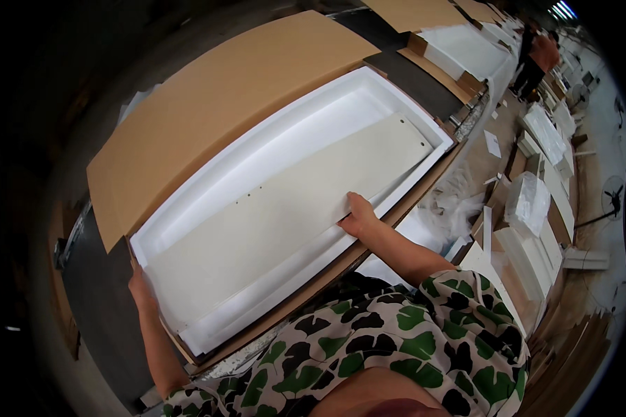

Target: The person packs furniture components by setting up foam padding inside a cardboard box, placing wooden panels into the box, covering them with foam sheeting, and retrieving additional panels from a stack.

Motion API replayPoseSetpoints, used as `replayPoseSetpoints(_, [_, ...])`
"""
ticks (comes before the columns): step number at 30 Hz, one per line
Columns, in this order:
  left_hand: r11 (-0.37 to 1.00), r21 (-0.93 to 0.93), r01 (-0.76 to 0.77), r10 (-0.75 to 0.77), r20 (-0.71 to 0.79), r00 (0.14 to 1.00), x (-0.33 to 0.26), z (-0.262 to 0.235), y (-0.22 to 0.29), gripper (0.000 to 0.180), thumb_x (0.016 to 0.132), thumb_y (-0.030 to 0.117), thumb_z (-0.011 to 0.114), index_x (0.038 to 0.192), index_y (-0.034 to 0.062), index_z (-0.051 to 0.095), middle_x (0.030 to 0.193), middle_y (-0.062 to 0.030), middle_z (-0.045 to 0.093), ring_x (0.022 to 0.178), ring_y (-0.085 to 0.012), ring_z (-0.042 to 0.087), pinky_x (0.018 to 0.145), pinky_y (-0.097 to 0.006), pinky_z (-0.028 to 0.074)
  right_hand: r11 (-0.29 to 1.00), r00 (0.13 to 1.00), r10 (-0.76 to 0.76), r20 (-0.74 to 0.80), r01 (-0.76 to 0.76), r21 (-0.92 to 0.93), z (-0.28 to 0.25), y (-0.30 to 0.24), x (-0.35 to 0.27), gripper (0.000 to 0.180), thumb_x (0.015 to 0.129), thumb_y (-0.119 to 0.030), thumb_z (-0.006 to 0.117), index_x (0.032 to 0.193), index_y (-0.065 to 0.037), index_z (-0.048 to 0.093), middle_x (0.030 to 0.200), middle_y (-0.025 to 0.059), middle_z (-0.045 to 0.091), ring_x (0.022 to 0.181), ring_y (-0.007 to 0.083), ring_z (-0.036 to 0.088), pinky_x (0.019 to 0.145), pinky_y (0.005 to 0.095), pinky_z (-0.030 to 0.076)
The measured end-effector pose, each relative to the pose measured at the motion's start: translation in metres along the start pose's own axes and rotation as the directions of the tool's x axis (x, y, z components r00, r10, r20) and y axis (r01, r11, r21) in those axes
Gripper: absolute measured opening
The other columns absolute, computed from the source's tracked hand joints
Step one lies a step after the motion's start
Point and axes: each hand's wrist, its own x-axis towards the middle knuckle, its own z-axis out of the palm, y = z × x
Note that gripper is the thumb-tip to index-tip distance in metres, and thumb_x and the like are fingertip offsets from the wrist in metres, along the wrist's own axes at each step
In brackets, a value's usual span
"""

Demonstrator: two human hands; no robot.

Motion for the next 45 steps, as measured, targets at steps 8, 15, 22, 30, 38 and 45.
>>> replayPoseSetpoints(8, [0.988, 0.074, -0.138, 0.138, 0.006, 0.990, 0.032, -0.010, -0.056, 0.032, 0.084, 0.019, 0.047, 0.085, -0.0112, 0.058, 0.078, -0.0083, 0.057, 0.069, -0.0179, 0.051, 0.064, -0.032, 0.042, 0.967, 0.995, 0.095, -0.021, -0.097, -0.234, -0.008, -0.017, -0.008, 0.029, 0.088, -0.024, 0.043, 0.112, -0.007, 0.044, 0.117, 0.0096, 0.045, 0.105, 0.0262, 0.042, 0.082, 0.0391, 0.038])
replayPoseSetpoints(15, [0.976, 0.215, 0.021, -0.056, 0.158, 0.986, 0.024, -0.015, -0.031, 0.031, 0.084, 0.023, 0.051, 0.092, -0.0064, 0.056, 0.079, -0.0103, 0.059, 0.069, -0.0205, 0.057, 0.062, -0.033, 0.046, 0.709, 0.938, -0.039, 0.345, 0.269, -0.652, -0.027, -0.024, -0.030, 0.047, 0.085, -0.024, 0.054, 0.120, 0.002, 0.037, 0.118, 0.0153, 0.040, 0.101, 0.0244, 0.043, 0.085, 0.0366, 0.040])
replayPoseSetpoints(22, [0.946, 0.324, -0.005, -0.125, 0.381, 0.916, 0.018, -0.009, -0.011, 0.027, 0.086, 0.023, 0.052, 0.065, 0.0053, 0.051, 0.058, 0.0005, 0.047, 0.049, -0.0091, 0.045, 0.040, -0.023, 0.034, 0.670, 0.962, 0.058, 0.267, 0.160, -0.725, -0.006, -0.036, -0.069, 0.051, 0.081, -0.021, 0.060, 0.120, 0.003, 0.040, 0.121, 0.0155, 0.039, 0.103, 0.0251, 0.045, 0.085, 0.0340, 0.043])
replayPoseSetpoints(30, [0.853, 0.468, -0.231, -0.011, 0.459, 0.888, 0.019, -0.009, 0.011, 0.032, 0.085, 0.020, 0.053, 0.058, 0.0037, 0.051, 0.051, 0.0019, 0.042, 0.043, -0.0075, 0.038, 0.040, -0.024, 0.032, 0.737, 0.960, -0.107, 0.259, 0.252, -0.628, -0.013, -0.035, -0.062, 0.045, 0.080, -0.022, 0.059, 0.113, 0.006, 0.046, 0.109, 0.0137, 0.048, 0.094, 0.0225, 0.049, 0.079, 0.0346, 0.045])
replayPoseSetpoints(38, [0.703, 0.492, -0.513, 0.179, 0.576, 0.798, 0.023, 0.004, 0.001, 0.036, 0.084, 0.018, 0.054, 0.053, 0.0003, 0.049, 0.050, -0.0024, 0.047, 0.044, -0.0127, 0.043, 0.045, -0.028, 0.037, -0.424, 0.755, -0.130, 0.643, 0.544, -0.724, -0.017, -0.033, -0.058, 0.038, 0.078, -0.026, 0.056, 0.097, 0.006, 0.054, 0.086, 0.0210, 0.058, 0.078, 0.0344, 0.057, 0.073, 0.0389, 0.047])
replayPoseSetpoints(45, [0.018, 0.218, -0.976, 0.380, 0.901, 0.209, -0.024, 0.104, 0.018, 0.034, 0.087, 0.026, 0.046, 0.077, -0.0033, 0.061, 0.071, -0.0189, 0.060, 0.080, -0.0383, 0.058, 0.074, -0.047, 0.043, -0.666, 0.632, -0.237, 0.738, 0.448, -0.597, -0.036, -0.025, -0.026, 0.026, 0.076, -0.024, 0.053, 0.075, 0.001, 0.058, 0.077, 0.0186, 0.059, 0.078, 0.0357, 0.055, 0.073, 0.0417, 0.045])
